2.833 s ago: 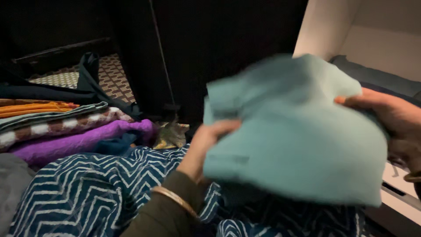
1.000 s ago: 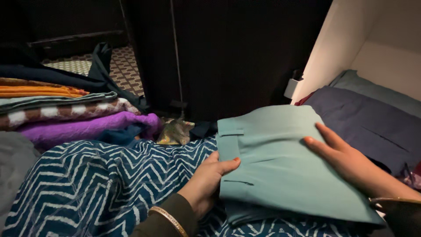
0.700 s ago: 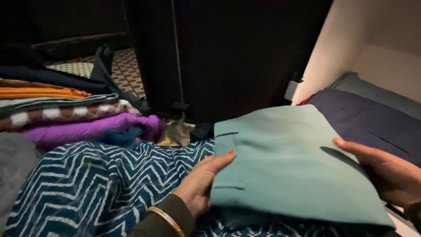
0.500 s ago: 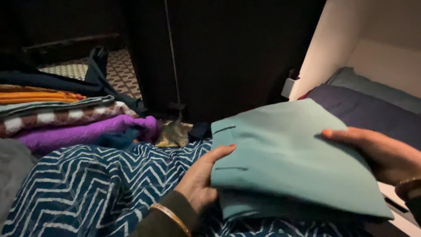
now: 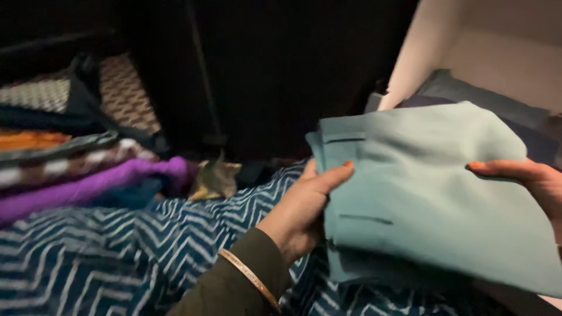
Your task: The person folds a pair of trousers and a shirt by hand, then places them into a storage compartment alongside other folded garments.
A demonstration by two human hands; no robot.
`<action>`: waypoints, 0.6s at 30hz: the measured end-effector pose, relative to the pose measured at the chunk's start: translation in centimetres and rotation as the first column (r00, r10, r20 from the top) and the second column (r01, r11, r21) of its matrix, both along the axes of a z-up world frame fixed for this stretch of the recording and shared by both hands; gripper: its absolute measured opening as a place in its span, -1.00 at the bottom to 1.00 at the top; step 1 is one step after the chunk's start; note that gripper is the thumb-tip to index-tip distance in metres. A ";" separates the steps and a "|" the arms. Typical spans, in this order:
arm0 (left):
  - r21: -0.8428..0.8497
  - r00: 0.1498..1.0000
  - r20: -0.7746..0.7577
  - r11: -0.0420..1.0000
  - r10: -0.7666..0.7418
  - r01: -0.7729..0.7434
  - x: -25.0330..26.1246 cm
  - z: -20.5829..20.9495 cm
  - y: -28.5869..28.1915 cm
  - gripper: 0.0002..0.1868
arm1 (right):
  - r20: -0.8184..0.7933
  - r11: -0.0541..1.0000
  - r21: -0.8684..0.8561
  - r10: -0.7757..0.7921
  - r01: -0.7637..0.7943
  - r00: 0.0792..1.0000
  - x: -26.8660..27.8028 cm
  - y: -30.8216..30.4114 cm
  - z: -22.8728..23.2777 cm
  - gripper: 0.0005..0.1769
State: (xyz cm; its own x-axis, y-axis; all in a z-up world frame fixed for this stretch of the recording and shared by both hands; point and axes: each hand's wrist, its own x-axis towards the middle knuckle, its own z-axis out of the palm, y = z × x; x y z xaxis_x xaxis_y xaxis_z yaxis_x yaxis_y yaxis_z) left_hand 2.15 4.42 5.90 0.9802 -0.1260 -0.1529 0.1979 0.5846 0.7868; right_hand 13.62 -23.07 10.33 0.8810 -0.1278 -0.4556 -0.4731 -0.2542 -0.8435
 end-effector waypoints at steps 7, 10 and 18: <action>0.496 0.955 0.039 0.836 -0.293 0.236 5.5 3.6 -3.7 0.03 | -0.097 0.978 0.149 -0.130 0.143 0.987 0.0 -5.4 0.4 -0.43; 0.561 0.945 0.141 0.810 -0.294 0.168 8.3 3.4 -4.5 0.12 | -0.096 0.971 0.112 -0.203 0.214 0.974 0.9 -6.3 0.2 -0.41; 0.689 0.716 0.590 0.695 -0.374 -0.205 16.7 2.6 -8.0 -0.09 | -0.094 0.919 0.035 -0.388 0.393 0.917 6.1 -8.9 1.1 -0.35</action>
